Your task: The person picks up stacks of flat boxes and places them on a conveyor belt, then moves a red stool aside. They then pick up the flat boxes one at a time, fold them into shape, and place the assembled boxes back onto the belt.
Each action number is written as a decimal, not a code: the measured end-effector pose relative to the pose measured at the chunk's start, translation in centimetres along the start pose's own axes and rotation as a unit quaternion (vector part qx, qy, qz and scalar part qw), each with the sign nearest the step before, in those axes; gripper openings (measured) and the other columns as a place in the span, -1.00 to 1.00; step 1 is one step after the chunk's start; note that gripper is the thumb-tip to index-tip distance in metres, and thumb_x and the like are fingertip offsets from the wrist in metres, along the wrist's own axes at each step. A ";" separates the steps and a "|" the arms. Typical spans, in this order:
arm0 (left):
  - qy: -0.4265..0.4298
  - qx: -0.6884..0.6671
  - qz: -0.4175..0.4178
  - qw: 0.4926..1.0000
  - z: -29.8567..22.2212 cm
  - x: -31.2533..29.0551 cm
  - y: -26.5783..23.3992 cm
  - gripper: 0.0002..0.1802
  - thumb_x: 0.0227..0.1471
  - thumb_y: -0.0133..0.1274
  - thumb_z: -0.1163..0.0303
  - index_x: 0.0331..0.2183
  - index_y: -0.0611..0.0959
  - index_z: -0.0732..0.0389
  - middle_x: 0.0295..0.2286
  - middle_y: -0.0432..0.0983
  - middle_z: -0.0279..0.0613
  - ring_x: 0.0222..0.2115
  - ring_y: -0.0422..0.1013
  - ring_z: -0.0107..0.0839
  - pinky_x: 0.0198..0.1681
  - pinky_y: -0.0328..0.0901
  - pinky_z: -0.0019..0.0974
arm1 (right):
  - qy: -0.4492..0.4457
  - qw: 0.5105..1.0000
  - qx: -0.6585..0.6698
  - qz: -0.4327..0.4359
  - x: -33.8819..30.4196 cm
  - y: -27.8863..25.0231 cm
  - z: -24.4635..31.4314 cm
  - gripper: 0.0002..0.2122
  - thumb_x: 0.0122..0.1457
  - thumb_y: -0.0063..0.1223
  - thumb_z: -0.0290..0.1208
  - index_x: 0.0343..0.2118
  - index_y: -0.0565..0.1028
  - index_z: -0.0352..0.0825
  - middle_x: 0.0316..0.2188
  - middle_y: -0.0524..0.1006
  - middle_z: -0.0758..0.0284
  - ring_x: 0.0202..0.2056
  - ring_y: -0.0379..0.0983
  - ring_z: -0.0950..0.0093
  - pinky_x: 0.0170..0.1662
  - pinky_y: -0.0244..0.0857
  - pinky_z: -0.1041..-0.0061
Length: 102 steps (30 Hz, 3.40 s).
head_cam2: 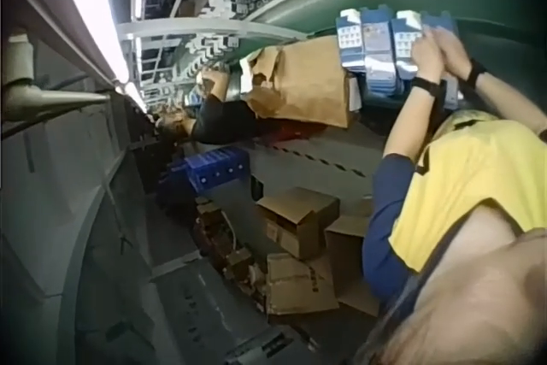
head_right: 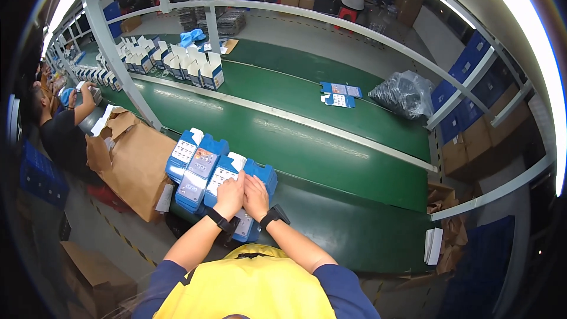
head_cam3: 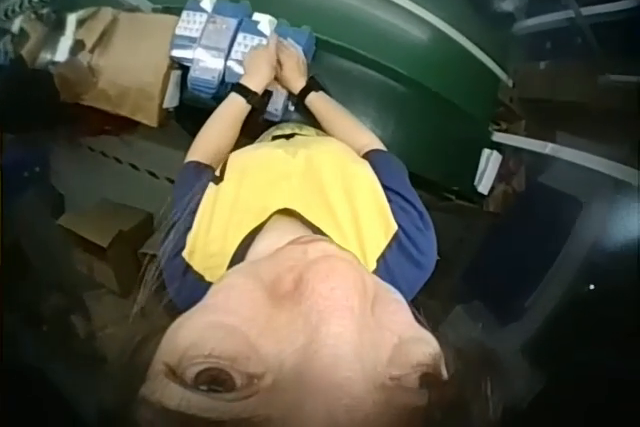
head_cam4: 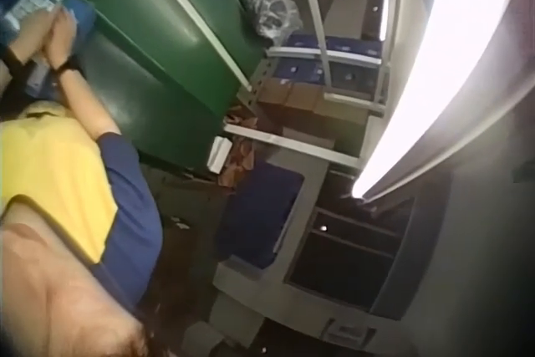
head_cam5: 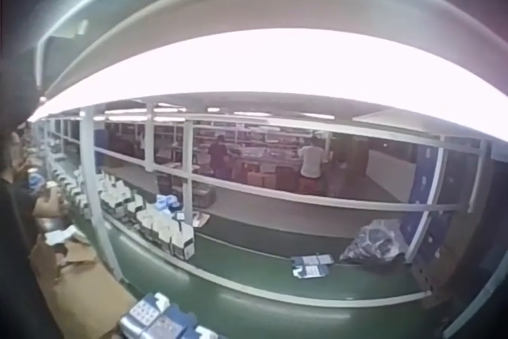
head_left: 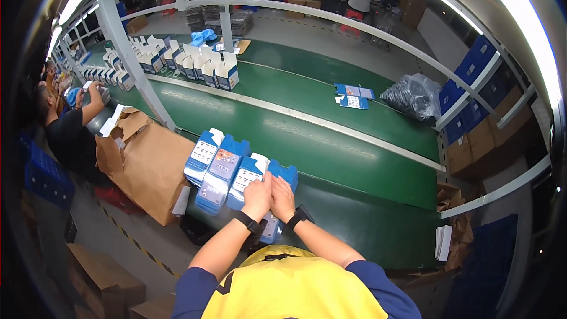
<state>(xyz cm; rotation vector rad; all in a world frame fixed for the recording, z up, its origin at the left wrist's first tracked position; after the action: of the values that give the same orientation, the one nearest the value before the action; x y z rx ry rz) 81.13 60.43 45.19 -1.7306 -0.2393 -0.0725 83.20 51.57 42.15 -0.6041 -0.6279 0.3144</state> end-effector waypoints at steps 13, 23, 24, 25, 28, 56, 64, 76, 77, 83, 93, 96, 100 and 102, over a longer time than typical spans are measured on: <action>-0.157 -0.280 0.183 0.929 4.7 0.6 0.8 -0.45 -0.35 0.21 0.28 -0.24 0.38 0.21 -0.39 0.50 0.05 -0.28 0.44 -0.01 -0.26 0.31 -0.11 | -0.068 0.995 -0.013 0.073 0.3 -1.4 1.4 -0.70 -0.06 0.06 -0.48 -0.18 0.46 -0.21 0.01 0.37 0.30 0.08 0.21 0.32 0.13 0.03 0.28; -0.165 -0.223 0.121 0.953 3.1 0.6 -0.3 -0.51 -0.21 0.12 0.22 -0.25 0.37 0.29 -0.43 0.51 0.12 -0.35 0.44 0.07 -0.30 0.32 0.01 | -0.216 0.950 0.007 0.225 5.0 -1.2 1.2 -0.88 -0.06 -0.03 -0.49 -0.40 0.43 -0.30 -0.23 0.47 0.19 -0.11 0.36 0.25 -0.15 0.25 0.32; -0.173 -0.225 0.107 0.953 2.8 0.7 -0.2 -0.54 -0.22 0.09 0.25 -0.27 0.38 0.31 -0.43 0.51 0.14 -0.36 0.44 0.08 -0.30 0.32 0.01 | -0.188 0.942 -0.060 0.271 5.0 -0.9 0.1 -0.84 -0.06 -0.03 -0.45 -0.37 0.43 -0.32 -0.33 0.49 0.17 -0.21 0.40 0.18 -0.19 0.29 0.27; -0.186 -0.256 0.095 0.944 2.9 0.7 -0.5 -0.61 -0.22 0.07 0.23 -0.36 0.47 0.34 -0.45 0.50 0.16 -0.36 0.44 0.08 -0.30 0.32 0.00 | -0.151 0.935 -0.081 0.310 5.7 -1.4 1.1 -0.86 -0.05 -0.05 -0.46 -0.39 0.42 -0.33 -0.37 0.48 0.16 -0.27 0.39 0.16 -0.22 0.29 0.26; -0.141 -0.303 0.116 0.936 3.6 0.7 0.9 -0.71 -0.25 0.08 0.17 -0.51 0.66 0.18 -0.47 0.52 0.08 -0.39 0.47 -0.04 -0.27 0.34 -0.09 | -0.191 0.933 -0.045 0.301 6.0 -2.0 1.5 -0.86 0.03 -0.07 -0.44 -0.32 0.41 -0.29 -0.38 0.47 0.18 -0.28 0.40 0.17 -0.27 0.30 0.27; -0.389 -0.700 -0.155 0.578 1.9 -1.5 3.2 -0.86 0.07 -0.04 0.36 -0.50 0.41 0.11 -0.69 0.27 -0.41 -0.76 0.11 -0.63 -0.77 -0.06 -0.48 | 0.081 0.988 -0.088 0.094 6.7 1.8 -0.5 -0.75 0.13 -0.07 -0.21 -0.17 0.53 -0.09 -0.54 0.52 0.09 -0.48 0.47 0.10 -0.41 0.32 0.17; -0.364 -0.728 -0.178 0.553 2.2 -1.4 4.0 -0.84 0.05 0.00 0.35 -0.51 0.41 0.12 -0.70 0.28 -0.42 -0.76 0.12 -0.64 -0.75 -0.02 -0.49 | 0.113 0.984 -0.110 0.086 7.6 2.9 -1.0 -0.77 0.12 -0.07 -0.19 -0.24 0.56 -0.12 -0.49 0.53 0.10 -0.44 0.48 0.10 -0.37 0.34 0.17; -0.253 -0.676 -0.151 0.675 1.3 -4.1 5.2 -0.91 0.10 -0.05 0.42 -0.38 0.43 0.22 -0.50 0.44 -0.35 -0.47 0.33 -0.62 -0.41 0.23 -0.52 | 0.178 0.973 0.144 -0.040 8.4 0.1 -4.9 -0.72 0.18 -0.11 -0.35 -0.11 0.47 -0.38 -0.68 0.44 0.33 -0.67 0.28 0.65 -0.54 0.23 0.56; -0.249 -0.670 -0.161 0.680 1.6 -4.6 3.9 -0.90 0.10 -0.04 0.40 -0.37 0.46 0.23 -0.50 0.45 -0.36 -0.47 0.32 -0.64 -0.42 0.23 -0.52 | 0.218 0.964 0.150 -0.023 8.3 -0.9 -5.1 -0.73 0.18 -0.09 -0.38 -0.12 0.48 -0.38 -0.69 0.43 0.38 -0.69 0.28 0.65 -0.59 0.21 0.58; -0.214 -0.224 -0.247 0.918 8.8 -6.6 -5.8 -0.82 -0.07 0.09 0.35 -0.43 0.52 0.25 -0.57 0.44 -0.14 -0.52 0.39 -0.31 -0.41 0.25 -0.33 | 0.240 0.956 0.168 0.022 5.0 -6.3 -3.8 -0.77 0.17 -0.05 -0.39 -0.18 0.51 -0.39 -0.66 0.44 0.45 -0.66 0.27 0.73 -0.62 0.17 0.70; -0.224 0.085 -0.039 0.970 15.4 4.3 0.0 -0.78 -0.11 -0.01 0.32 -0.43 0.62 0.23 -0.35 0.46 -0.12 -0.25 0.36 -0.22 -0.32 0.30 -0.18 | 0.136 0.972 0.118 0.151 4.8 -3.9 2.0 -0.76 0.08 0.04 -0.41 -0.22 0.51 -0.42 -0.63 0.51 0.26 -0.58 0.41 0.58 -0.43 0.30 0.59; -0.260 0.148 -0.024 0.954 13.7 6.9 2.0 -0.80 -0.10 -0.03 0.32 -0.49 0.67 0.13 -0.43 0.55 -0.24 -0.40 0.45 -0.28 -0.50 0.34 -0.16 | 0.105 0.975 0.095 0.168 5.3 -2.9 3.0 -0.75 0.06 0.05 -0.41 -0.20 0.52 -0.38 -0.62 0.51 0.20 -0.59 0.42 0.51 -0.44 0.30 0.55; -0.226 0.052 0.116 0.966 13.1 8.4 0.7 -0.80 -0.10 0.03 0.26 -0.44 0.69 0.10 -0.45 0.59 -0.23 -0.44 0.53 -0.27 -0.56 0.39 -0.12 | 0.081 0.973 0.085 0.201 6.6 -0.7 5.1 -0.75 0.06 0.06 -0.39 -0.18 0.51 -0.33 -0.64 0.50 0.20 -0.62 0.40 0.52 -0.48 0.28 0.53; -0.230 0.038 0.122 0.965 13.7 8.0 0.0 -0.80 -0.09 0.01 0.29 -0.43 0.69 0.10 -0.45 0.60 -0.23 -0.44 0.54 -0.30 -0.58 0.39 -0.10 | 0.069 0.968 0.099 0.220 7.0 0.5 6.1 -0.74 0.04 0.08 -0.38 -0.19 0.52 -0.32 -0.64 0.50 0.20 -0.62 0.40 0.52 -0.48 0.27 0.53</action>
<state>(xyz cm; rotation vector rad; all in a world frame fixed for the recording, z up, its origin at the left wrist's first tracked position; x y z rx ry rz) 87.76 74.84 44.29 -1.6697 -0.3594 0.5183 84.72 57.72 48.96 -0.5630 -0.3178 0.7366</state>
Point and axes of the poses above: each hand's wrist, its own x-axis towards the middle knuckle, its own y-axis out of the palm, z = x × y, the point moved 4 cm from there along x, towards the middle knuckle
